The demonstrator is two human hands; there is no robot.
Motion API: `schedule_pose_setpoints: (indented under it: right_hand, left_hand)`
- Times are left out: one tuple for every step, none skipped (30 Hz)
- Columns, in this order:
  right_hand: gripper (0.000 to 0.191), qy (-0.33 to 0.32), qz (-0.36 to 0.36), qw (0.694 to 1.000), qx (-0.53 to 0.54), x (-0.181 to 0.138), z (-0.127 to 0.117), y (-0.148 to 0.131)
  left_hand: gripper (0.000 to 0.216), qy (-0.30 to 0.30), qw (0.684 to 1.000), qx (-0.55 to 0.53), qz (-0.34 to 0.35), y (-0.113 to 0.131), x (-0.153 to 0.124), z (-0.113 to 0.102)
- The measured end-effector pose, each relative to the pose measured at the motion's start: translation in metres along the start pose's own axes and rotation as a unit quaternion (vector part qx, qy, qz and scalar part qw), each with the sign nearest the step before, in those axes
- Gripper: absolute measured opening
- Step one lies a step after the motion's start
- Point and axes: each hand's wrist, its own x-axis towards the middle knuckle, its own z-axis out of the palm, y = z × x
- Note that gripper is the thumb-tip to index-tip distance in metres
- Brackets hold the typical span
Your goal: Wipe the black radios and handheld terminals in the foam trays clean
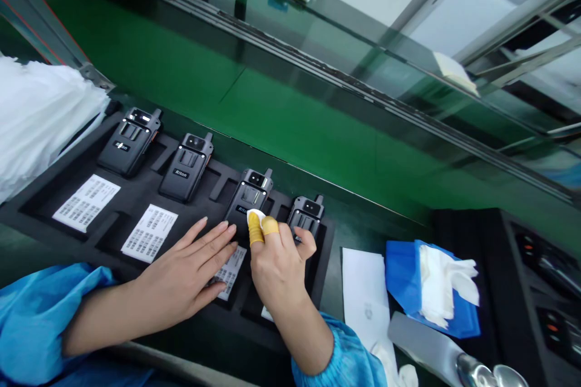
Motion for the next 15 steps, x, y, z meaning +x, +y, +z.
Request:
schedule_pose_setpoints:
  right_hand:
    - [0.027,-0.006,0.006,1.0,0.001,-0.002,0.0,0.0]
    - [0.028,-0.013,0.014,1.0,0.002,-0.004,0.001,0.001]
    - [0.028,-0.02,0.024,1.0,0.002,-0.006,0.001,0.002]
    - [0.027,-0.026,0.035,0.999,0.0,-0.008,0.0,0.003]
    - [0.027,-0.029,0.048,0.998,-0.005,-0.009,-0.001,0.005]
    - [0.026,-0.029,0.061,0.998,-0.012,-0.009,-0.002,0.007]
    - [0.025,-0.027,0.072,0.997,-0.02,-0.009,-0.003,0.008]
    - [0.024,-0.022,0.079,0.996,-0.025,-0.007,-0.004,0.008]
    - [0.024,-0.017,0.08,0.996,-0.025,-0.005,-0.005,0.008]
    - [0.024,-0.012,0.075,0.997,-0.021,-0.003,-0.005,0.006]
    - [0.025,-0.006,0.065,0.998,-0.012,0.0,-0.005,0.004]
    - [0.026,-0.003,0.05,0.999,-0.002,0.003,-0.005,0.001]
    - [0.026,-0.001,0.035,0.999,0.007,0.006,-0.004,-0.002]
    - [0.027,0.0,0.021,1.0,0.014,0.008,-0.002,-0.005]
    - [0.027,-0.001,0.012,1.0,0.019,0.009,-0.001,-0.008]
  left_hand:
    - [0.044,0.005,1.0,-0.002,-0.001,0.0,0.0,0.001]
    - [0.044,0.009,1.0,-0.005,-0.002,0.0,0.0,0.001]
    - [0.043,0.015,1.0,-0.008,-0.004,0.0,0.0,0.002]
    - [0.043,0.018,1.0,-0.012,-0.006,0.001,0.0,0.002]
    - [0.043,0.022,1.0,-0.016,-0.009,0.001,0.0,0.003]
    - [0.042,0.025,0.999,-0.021,-0.011,0.001,0.0,0.004]
    - [0.042,0.028,0.999,-0.025,-0.013,0.002,0.0,0.004]
    - [0.042,0.031,0.999,-0.029,-0.014,0.002,0.0,0.004]
    - [0.042,0.034,0.999,-0.031,-0.014,0.002,0.0,0.004]
    - [0.042,0.033,0.999,-0.03,-0.012,0.002,0.0,0.004]
    - [0.042,0.033,0.999,-0.027,-0.01,0.002,0.0,0.004]
    - [0.042,0.029,0.999,-0.021,-0.007,0.001,0.0,0.003]
    - [0.042,0.024,1.0,-0.014,-0.003,0.001,0.0,0.002]
    - [0.043,0.018,1.0,-0.008,-0.001,0.001,0.0,0.002]
    - [0.044,0.012,1.0,-0.003,0.002,0.001,0.0,0.002]
